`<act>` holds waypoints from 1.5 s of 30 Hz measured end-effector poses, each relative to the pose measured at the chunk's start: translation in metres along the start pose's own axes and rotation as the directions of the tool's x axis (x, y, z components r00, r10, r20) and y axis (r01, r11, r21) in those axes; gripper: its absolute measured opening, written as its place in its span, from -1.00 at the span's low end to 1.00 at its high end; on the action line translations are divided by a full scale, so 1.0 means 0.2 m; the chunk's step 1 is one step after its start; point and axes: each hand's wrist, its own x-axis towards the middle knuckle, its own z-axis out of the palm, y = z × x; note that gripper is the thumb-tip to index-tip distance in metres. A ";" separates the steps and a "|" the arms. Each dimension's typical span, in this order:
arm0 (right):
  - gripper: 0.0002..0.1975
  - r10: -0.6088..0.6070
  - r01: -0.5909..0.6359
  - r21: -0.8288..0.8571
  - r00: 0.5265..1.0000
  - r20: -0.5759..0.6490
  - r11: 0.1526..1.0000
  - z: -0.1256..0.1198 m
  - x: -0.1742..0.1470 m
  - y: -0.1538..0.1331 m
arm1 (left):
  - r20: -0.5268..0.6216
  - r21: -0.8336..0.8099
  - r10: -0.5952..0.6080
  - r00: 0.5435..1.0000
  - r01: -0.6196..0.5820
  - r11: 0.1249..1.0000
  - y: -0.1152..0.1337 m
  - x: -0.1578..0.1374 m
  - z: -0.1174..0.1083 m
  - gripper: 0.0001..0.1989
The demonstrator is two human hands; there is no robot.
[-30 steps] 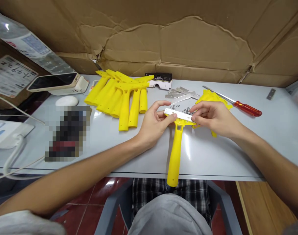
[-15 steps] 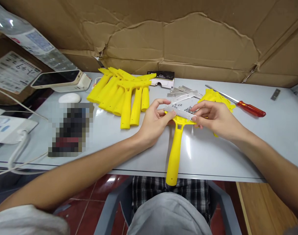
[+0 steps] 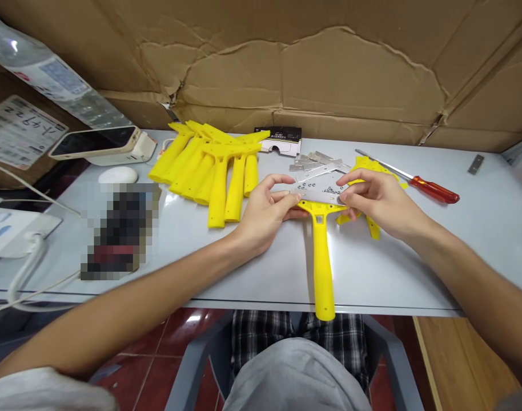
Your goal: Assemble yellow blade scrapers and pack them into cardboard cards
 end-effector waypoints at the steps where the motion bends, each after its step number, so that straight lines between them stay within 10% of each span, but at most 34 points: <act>1: -0.52 0.003 -0.003 0.002 1.000 0.006 1.000 0.00 0.00 0.00 | 0.001 0.001 0.002 1.000 -0.002 1.000 0.00 0.00 0.00 -0.66; 45: -0.45 0.061 -0.062 0.090 0.998 0.018 0.994 -0.03 0.04 0.07 | 0.021 -0.048 0.004 1.000 -0.003 0.999 0.02 0.01 -0.01 -0.72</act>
